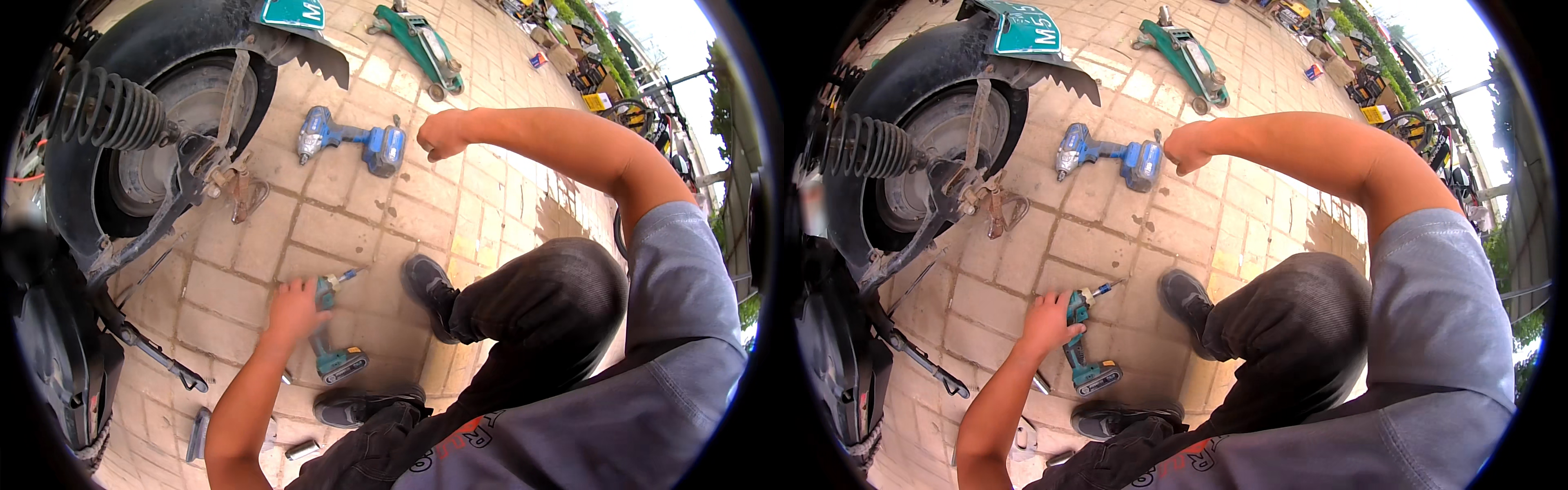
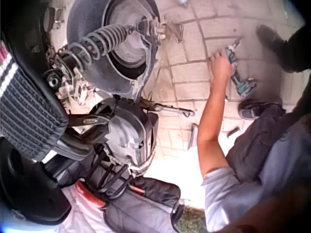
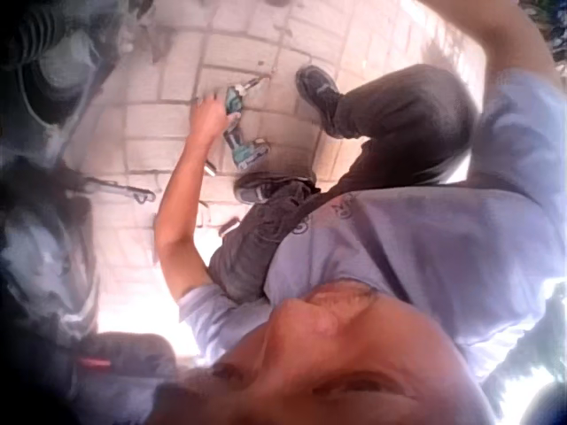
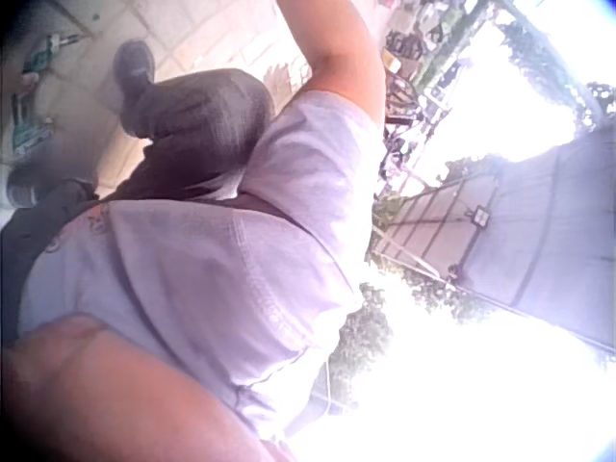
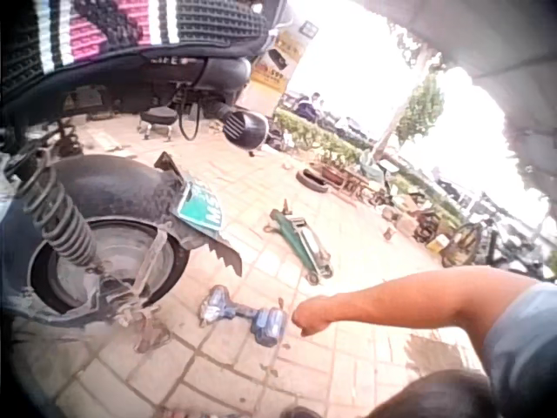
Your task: The person works on the rear wheel and brake assembly of a moped. They use a wrench to tighten bolts, a tire inflator to check and adjust tire pressure, and a cordless impact wrench to remove and install bolts. The person also moves a basin of water and uses a floor jack to lift the moped.
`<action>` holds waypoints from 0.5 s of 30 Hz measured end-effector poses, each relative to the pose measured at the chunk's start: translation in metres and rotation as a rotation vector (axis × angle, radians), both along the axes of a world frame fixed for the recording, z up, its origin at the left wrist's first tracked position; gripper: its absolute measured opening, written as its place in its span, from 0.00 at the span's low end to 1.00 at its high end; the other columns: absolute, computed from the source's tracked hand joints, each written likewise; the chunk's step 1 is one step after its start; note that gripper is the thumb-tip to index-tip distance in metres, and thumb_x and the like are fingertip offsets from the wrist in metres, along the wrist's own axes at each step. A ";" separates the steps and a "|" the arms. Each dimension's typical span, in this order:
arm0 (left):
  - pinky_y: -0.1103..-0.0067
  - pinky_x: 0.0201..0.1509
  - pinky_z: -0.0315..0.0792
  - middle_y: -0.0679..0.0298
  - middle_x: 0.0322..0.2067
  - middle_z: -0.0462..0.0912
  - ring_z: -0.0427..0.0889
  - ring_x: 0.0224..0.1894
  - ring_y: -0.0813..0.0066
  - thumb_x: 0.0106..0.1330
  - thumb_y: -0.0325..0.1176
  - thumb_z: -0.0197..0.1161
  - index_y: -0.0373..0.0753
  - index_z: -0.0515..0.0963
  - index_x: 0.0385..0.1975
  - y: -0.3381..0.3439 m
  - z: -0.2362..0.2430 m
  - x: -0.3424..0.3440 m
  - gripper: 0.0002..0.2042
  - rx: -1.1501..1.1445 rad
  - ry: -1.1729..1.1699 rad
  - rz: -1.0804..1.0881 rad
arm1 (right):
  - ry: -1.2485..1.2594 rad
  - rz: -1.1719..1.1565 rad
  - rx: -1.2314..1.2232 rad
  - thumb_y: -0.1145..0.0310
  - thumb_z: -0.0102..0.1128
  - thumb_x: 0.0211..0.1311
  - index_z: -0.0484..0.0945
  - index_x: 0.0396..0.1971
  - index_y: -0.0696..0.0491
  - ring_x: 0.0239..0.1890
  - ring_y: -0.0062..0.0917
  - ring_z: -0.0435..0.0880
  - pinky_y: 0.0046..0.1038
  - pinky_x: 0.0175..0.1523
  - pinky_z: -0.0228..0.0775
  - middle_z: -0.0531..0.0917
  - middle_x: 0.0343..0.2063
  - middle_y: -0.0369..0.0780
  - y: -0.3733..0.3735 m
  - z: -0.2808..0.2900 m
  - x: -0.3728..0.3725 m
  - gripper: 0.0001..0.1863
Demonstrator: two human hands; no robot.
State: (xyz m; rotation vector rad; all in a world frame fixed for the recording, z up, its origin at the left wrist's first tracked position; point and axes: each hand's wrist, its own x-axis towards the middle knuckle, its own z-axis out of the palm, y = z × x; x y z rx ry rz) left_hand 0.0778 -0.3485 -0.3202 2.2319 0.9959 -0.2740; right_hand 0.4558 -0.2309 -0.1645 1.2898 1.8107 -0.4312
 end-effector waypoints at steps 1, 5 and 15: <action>0.65 0.52 0.69 0.50 0.47 0.72 0.71 0.49 0.51 0.49 0.46 0.70 0.38 0.66 0.56 -0.005 0.001 0.000 0.35 -0.002 0.013 0.009 | -0.011 -0.025 0.007 0.57 0.60 0.52 0.79 0.30 0.57 0.37 0.43 0.80 0.41 0.40 0.72 0.82 0.30 0.46 0.007 -0.005 0.012 0.16; 0.64 0.54 0.68 0.48 0.47 0.72 0.71 0.51 0.49 0.50 0.44 0.69 0.36 0.66 0.56 -0.027 0.002 -0.027 0.34 -0.171 -0.040 0.146 | 0.071 -0.175 0.262 0.55 0.63 0.50 0.77 0.39 0.56 0.44 0.41 0.80 0.40 0.45 0.72 0.81 0.37 0.47 0.036 -0.071 0.031 0.22; 0.65 0.55 0.66 0.48 0.46 0.74 0.71 0.51 0.49 0.51 0.33 0.69 0.33 0.70 0.50 -0.112 0.058 -0.082 0.26 -0.125 -0.128 0.581 | 0.347 -0.533 0.455 0.57 0.64 0.51 0.67 0.47 0.57 0.46 0.42 0.79 0.39 0.49 0.72 0.80 0.41 0.47 0.075 -0.187 -0.011 0.27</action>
